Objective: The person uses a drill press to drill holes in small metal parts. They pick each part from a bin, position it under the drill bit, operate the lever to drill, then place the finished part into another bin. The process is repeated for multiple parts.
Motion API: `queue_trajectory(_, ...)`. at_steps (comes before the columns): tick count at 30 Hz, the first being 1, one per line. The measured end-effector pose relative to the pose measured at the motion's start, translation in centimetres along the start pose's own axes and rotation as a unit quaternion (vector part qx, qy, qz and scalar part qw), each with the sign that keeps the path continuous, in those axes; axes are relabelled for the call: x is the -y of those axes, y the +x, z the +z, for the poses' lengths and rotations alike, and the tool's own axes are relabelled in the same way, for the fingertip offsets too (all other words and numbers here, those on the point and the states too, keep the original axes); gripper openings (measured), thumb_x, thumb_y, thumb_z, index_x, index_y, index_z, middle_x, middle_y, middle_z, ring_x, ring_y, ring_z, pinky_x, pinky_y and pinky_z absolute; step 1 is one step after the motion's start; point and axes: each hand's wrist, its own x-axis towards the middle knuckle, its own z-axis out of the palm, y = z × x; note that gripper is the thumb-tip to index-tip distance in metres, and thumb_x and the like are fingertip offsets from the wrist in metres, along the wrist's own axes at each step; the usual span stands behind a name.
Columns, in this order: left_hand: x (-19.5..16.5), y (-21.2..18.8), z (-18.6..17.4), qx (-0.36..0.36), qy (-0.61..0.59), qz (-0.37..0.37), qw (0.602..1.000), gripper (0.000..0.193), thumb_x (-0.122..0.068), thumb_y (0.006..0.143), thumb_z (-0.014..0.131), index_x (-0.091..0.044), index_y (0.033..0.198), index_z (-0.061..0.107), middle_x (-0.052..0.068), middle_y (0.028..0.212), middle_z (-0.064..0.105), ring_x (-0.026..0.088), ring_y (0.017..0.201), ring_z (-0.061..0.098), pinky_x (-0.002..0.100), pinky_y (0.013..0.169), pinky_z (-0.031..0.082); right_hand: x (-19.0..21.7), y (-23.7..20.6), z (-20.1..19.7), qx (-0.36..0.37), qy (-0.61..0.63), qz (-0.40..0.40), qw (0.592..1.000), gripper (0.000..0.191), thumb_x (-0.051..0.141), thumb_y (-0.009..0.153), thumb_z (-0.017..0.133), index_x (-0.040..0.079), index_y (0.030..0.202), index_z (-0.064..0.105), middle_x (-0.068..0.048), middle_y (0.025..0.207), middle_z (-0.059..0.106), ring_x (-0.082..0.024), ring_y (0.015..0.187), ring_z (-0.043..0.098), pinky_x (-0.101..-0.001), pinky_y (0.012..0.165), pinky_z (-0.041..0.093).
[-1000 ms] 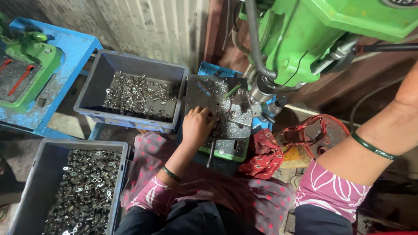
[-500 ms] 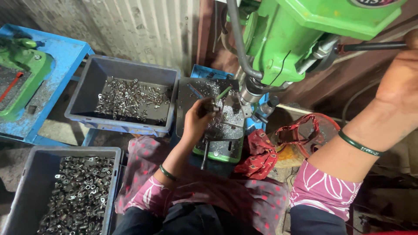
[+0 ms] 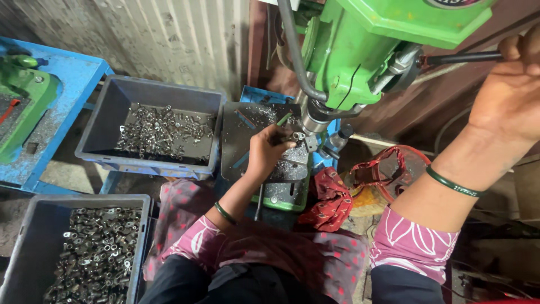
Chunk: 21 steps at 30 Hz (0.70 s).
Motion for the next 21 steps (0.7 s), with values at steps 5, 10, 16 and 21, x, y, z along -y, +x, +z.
queue_trajectory(5, -1.5, -0.4, -0.3, 0.000, 0.021, -0.007, 1.000, 0.029, -0.002, 0.076, 0.087, -0.001, 0.101, 0.072, 0.006, 0.085, 0.076, 0.008, 0.075, 0.067, 0.026, 0.069, 0.055, 0.5, 0.2, 0.6, -0.002, -0.010, -0.007, 1.000, 0.047, 0.057, 0.098, 0.049, 0.015, 0.084, 0.033, -0.001, 0.072, 0.033, -0.014, 0.065, 0.033, -0.0293, 0.069, 0.035)
queue_trajectory(10, -2.6, -0.7, -0.3, -0.025, 0.149, 0.048, 0.987, 0.032, -0.009, 0.071, 0.089, -0.003, 0.100, 0.075, 0.013, 0.086, 0.076, 0.020, 0.073, 0.074, 0.032, 0.068, 0.056, 0.7, 0.1, 0.7, 0.001, -0.017, -0.013, 1.000, 0.047, 0.057, 0.098, 0.049, 0.015, 0.085, 0.033, 0.000, 0.071, 0.033, -0.014, 0.064, 0.034, -0.0293, 0.069, 0.035)
queue_trajectory(16, -3.2, -0.2, 0.2, -0.030, 0.214, 0.120, 0.969, 0.031, -0.021, 0.074, 0.087, -0.010, 0.101, 0.077, 0.013, 0.100, 0.076, 0.034, 0.091, 0.072, 0.041, 0.075, 0.055, 1.0, 0.1, 1.9, -0.001, -0.014, -0.024, 1.000, 0.046, 0.056, 0.099, 0.048, 0.015, 0.085, 0.033, 0.000, 0.071, 0.034, -0.014, 0.064, 0.034, -0.0294, 0.069, 0.035)
queue_trajectory(21, -3.2, -0.5, 0.1, -0.040, 0.265, 0.150, 0.952, 0.025, -0.025, 0.079, 0.082, -0.016, 0.102, 0.078, 0.007, 0.100, 0.076, 0.032, 0.094, 0.071, 0.041, 0.079, 0.054, 1.9, -2.7, 4.6, -0.023, 0.006, -0.079, 0.997, 0.046, 0.056, 0.099, 0.048, 0.015, 0.085, 0.033, 0.000, 0.070, 0.034, -0.014, 0.063, 0.034, -0.0295, 0.069, 0.035)
